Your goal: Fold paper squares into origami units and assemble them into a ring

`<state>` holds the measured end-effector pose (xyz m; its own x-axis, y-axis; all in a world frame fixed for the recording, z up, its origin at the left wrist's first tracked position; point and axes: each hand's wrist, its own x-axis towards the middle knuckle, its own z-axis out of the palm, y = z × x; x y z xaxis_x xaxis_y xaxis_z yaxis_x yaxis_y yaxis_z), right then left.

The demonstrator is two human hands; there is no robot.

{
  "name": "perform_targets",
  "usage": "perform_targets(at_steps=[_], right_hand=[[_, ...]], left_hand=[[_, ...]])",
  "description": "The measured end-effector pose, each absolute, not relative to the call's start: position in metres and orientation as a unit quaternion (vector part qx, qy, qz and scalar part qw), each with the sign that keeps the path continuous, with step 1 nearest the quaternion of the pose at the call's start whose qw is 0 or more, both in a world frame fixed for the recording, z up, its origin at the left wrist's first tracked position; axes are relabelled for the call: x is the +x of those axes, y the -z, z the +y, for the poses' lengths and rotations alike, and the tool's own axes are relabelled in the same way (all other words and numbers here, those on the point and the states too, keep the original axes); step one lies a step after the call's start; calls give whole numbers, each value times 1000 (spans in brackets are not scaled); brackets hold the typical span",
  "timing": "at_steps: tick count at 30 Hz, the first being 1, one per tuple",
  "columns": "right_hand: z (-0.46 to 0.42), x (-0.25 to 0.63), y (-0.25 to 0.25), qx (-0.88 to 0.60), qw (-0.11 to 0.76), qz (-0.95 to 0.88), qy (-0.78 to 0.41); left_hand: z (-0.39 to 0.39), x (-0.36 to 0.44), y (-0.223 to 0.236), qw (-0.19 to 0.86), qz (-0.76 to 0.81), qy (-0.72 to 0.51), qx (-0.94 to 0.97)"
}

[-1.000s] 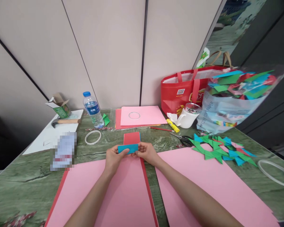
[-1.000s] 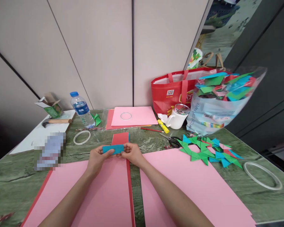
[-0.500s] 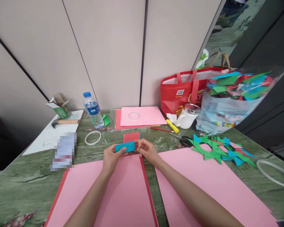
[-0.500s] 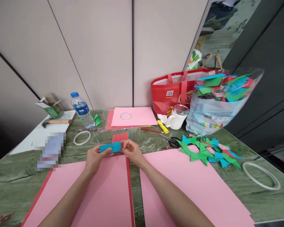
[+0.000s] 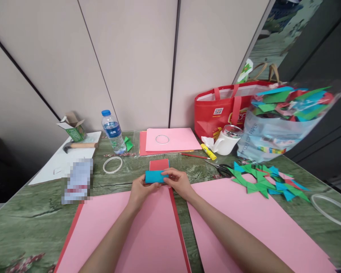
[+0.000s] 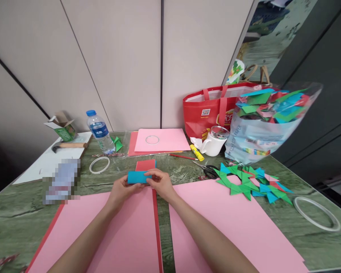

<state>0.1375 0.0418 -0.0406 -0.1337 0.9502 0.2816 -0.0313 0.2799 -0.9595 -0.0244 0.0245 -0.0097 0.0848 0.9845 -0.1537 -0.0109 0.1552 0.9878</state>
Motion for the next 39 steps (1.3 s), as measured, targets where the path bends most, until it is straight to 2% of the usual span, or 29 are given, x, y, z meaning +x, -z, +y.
perform_targets(at_steps=[13, 23, 33, 39], right_hand=[[40, 135, 38, -386, 536, -591, -462], [44, 138, 38, -386, 558, -589, -439], [47, 140, 44, -384, 569, -570, -453], [47, 142, 42, -395, 563, -560, -462]], left_hand=[[25, -21, 11, 482, 548, -488, 479], [23, -18, 3, 606, 459, -486, 432], [24, -22, 0, 657, 411, -462, 432], [24, -22, -6, 647, 417, -454, 449]])
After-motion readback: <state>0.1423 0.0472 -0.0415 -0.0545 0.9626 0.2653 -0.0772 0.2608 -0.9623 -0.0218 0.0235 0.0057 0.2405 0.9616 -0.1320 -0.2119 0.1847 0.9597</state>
